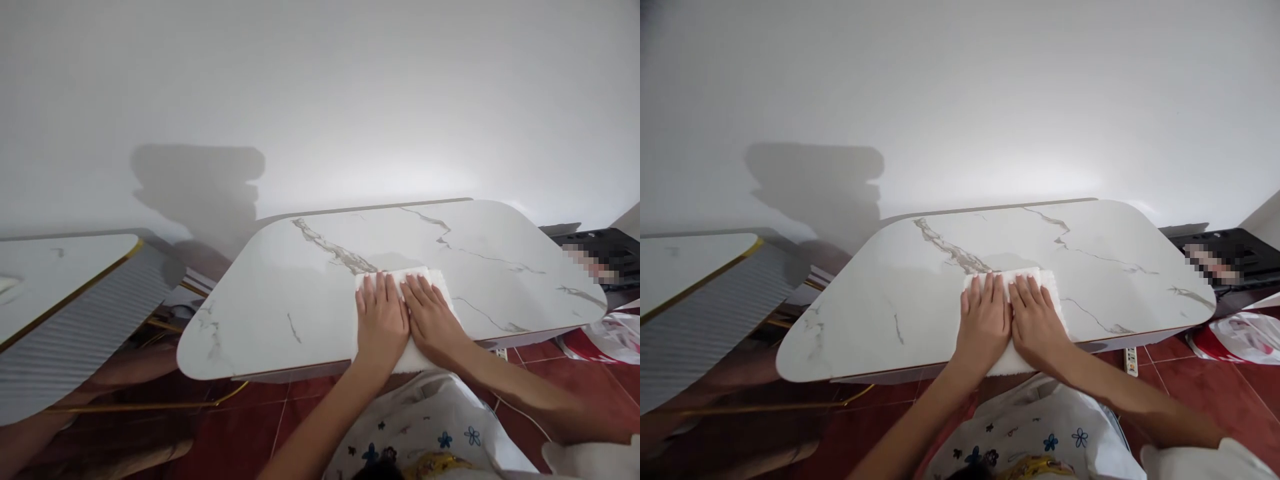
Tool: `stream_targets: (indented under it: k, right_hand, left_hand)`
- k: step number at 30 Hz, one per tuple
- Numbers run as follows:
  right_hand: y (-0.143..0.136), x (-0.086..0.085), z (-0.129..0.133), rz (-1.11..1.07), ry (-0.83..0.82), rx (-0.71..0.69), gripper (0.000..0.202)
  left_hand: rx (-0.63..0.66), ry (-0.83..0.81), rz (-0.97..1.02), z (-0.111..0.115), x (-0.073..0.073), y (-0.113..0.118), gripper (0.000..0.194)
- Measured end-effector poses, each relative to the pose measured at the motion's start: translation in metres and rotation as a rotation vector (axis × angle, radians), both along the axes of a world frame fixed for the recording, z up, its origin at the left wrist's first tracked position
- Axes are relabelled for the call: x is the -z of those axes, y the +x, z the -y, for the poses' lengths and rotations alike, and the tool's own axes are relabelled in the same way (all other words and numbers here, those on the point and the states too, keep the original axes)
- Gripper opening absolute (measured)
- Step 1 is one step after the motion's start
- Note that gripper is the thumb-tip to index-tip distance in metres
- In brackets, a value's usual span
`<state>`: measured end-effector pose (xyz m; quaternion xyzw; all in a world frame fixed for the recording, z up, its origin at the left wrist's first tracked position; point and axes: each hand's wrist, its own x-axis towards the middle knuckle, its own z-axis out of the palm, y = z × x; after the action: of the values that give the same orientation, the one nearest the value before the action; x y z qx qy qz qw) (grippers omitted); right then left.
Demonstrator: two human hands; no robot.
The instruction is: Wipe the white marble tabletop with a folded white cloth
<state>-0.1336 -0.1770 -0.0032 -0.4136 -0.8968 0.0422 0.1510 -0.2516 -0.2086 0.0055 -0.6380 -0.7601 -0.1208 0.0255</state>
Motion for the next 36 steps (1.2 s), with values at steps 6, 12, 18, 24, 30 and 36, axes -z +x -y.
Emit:
stream_targets:
  k: [6, 12, 18, 24, 30, 36]
  right_hand:
    - [-0.007, -0.007, -0.036, 0.043, -0.058, 0.014, 0.056]
    - [-0.027, -0.013, -0.077, 0.028, -0.058, 0.049, 0.054]
    - [-0.047, -0.010, -0.131, -0.025, -0.034, 0.078, 0.052]
    - [-0.066, -0.012, -0.187, -0.047, -0.005, 0.045, 0.047]
    - [-0.079, -0.011, -0.223, -0.034, 0.009, 0.043, 0.049]
    - [-0.087, -0.010, -0.242, -0.050, 0.013, 0.066, 0.048]
  left_hand:
    - [0.075, -0.056, 0.012, -0.041, -0.007, -0.010, 0.054]
    - [0.086, -0.043, -0.026, -0.085, -0.010, -0.027, 0.052]
    - [0.102, 0.042, -0.023, -0.140, -0.005, -0.048, 0.049]
    - [0.092, 0.096, 0.038, -0.193, -0.003, -0.070, 0.049]
    - [0.044, 0.107, 0.067, -0.222, -0.002, -0.081, 0.049]
    - [0.052, 0.142, 0.054, -0.243, -0.002, -0.086, 0.047]
